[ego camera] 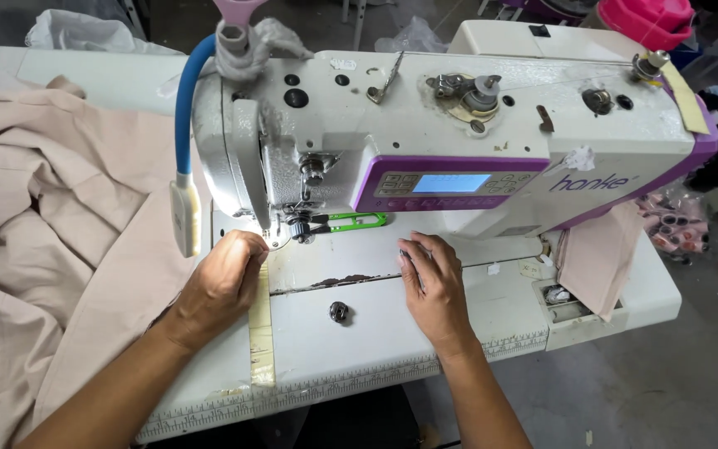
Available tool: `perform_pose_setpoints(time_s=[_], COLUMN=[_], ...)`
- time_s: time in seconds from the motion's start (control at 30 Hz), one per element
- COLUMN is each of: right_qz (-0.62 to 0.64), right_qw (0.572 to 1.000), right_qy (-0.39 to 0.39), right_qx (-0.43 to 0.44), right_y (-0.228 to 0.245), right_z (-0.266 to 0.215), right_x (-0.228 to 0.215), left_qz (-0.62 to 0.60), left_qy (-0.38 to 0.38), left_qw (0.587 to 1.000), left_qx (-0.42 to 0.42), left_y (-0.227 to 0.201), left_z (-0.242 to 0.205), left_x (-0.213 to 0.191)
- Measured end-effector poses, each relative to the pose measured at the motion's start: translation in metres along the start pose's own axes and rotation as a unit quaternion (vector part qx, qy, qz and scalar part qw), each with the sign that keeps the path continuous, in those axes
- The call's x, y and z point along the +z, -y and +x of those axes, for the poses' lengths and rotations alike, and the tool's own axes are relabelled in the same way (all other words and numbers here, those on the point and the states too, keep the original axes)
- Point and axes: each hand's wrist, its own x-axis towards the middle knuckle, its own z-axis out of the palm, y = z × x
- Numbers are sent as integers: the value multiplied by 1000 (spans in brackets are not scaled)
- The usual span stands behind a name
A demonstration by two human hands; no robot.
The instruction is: Threading an industrial sewing machine and preparing fabric for sewing
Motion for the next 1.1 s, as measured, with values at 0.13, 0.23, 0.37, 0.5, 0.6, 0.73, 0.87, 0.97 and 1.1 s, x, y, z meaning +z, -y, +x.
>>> perform_pose_setpoints(time_s=[0.13, 0.23, 0.37, 0.5, 0.6, 0.73, 0.87, 0.97, 1.1], right_qz=[15, 22, 78, 34, -96, -24, 92, 114, 82], right_qw=[1000, 999, 989, 967, 937, 990, 992, 986, 985], right_qy=[-3, -11, -79, -196, -259, -52, 64, 80, 113], right_qx=[-16, -33, -98, -159, -214, -127, 58, 89, 97], right_y=[5, 7, 17, -17, -11, -9, -2, -10, -6], right_z=[3, 4, 20, 58, 124, 179, 195, 199, 204], right_x=[-4, -6, -19, -58, -115, -149, -158, -156, -157], left_qz=[2, 1, -7, -4, 18, -57, -56, -64, -67], left_qy=[12, 8, 2, 19, 22, 69, 69, 71, 70], left_qw=[1000, 1000, 1000, 1000, 1000, 996, 996, 995, 995], left_qx=[1, 9, 4, 18, 13, 13, 4, 5, 12], left_y=[-5, -7, -8, -3, -9, -18, -21, -17, -15], left_z=[-2, -1, 0, -7, -5, 1, 6, 3, 3], left_x=[0, -2, -3, 0, -2, -12, -14, -9, -9])
